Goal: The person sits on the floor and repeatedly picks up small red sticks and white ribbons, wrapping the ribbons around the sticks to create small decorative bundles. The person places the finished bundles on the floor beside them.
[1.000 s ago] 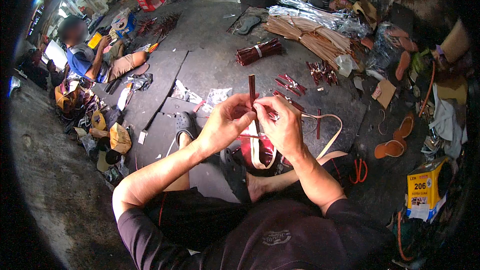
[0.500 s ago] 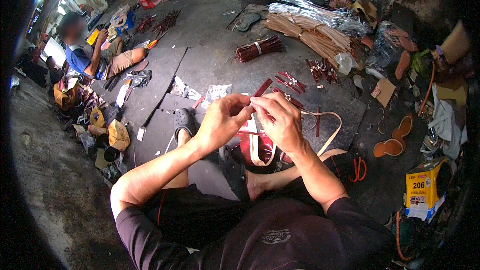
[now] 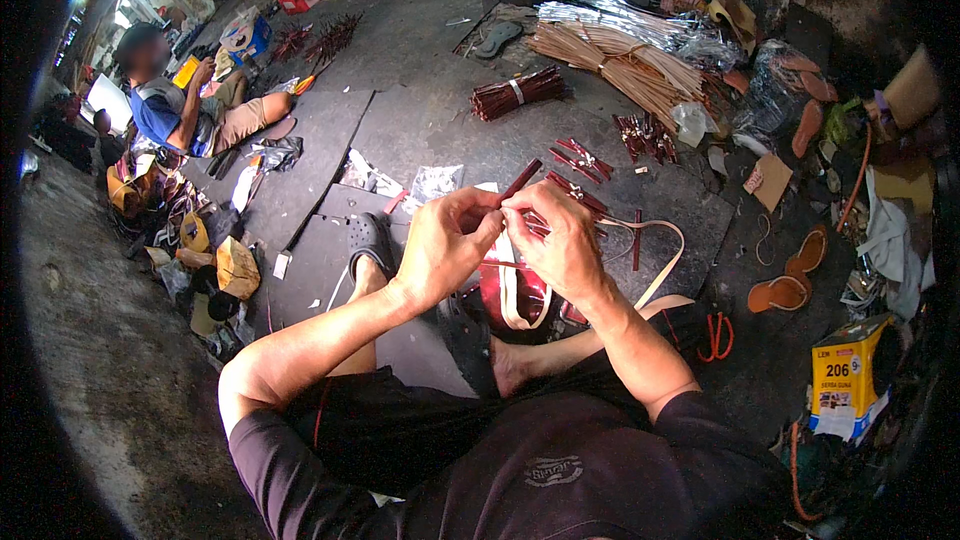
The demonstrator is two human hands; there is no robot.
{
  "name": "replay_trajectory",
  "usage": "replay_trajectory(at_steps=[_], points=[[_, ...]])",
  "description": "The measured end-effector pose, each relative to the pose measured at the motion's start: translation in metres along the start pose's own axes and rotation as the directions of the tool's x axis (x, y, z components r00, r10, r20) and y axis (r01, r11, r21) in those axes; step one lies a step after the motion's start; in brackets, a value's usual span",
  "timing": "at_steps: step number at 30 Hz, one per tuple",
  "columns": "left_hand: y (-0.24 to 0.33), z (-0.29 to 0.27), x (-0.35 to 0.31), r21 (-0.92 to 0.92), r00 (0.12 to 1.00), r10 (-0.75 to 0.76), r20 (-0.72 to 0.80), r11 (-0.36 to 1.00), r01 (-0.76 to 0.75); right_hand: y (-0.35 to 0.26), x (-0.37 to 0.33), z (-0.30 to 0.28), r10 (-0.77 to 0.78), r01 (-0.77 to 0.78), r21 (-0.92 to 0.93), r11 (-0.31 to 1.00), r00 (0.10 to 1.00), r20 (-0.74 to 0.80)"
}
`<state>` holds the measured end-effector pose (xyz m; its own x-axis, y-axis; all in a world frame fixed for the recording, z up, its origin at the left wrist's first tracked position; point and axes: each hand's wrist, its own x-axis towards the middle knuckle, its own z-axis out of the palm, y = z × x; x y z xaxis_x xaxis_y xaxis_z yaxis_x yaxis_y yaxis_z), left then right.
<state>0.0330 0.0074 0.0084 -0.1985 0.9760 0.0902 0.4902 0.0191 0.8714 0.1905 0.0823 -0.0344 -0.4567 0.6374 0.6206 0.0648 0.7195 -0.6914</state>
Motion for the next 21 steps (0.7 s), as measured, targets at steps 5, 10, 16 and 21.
replay_trajectory(at_steps=[5, 10, 16, 21], points=[[0.01, 0.003, 0.0, -0.013, 0.999, 0.025, -0.046, 1.0, -0.026, 0.004, -0.011, 0.016, 0.458, -0.383, 0.497, 0.778, 0.888, -0.033], [0.013, 0.0, 0.001, 0.036, 0.999, 0.024, -0.031, 0.999, -0.023, 0.002, -0.011, 0.012, 0.439, -0.403, 0.478, 0.781, 0.898, 0.04], [0.013, -0.001, -0.002, 0.218, 0.977, 0.211, -0.023, 0.955, -0.201, -0.01, -0.01, 0.011, 0.494, -0.467, 0.402, 0.788, 0.868, 0.04], [0.014, -0.001, -0.002, 0.271, 0.95, 0.312, -0.029, 0.917, -0.293, 0.0, -0.014, 0.02, 0.5, -0.435, 0.552, 0.712, 0.865, 0.037]])
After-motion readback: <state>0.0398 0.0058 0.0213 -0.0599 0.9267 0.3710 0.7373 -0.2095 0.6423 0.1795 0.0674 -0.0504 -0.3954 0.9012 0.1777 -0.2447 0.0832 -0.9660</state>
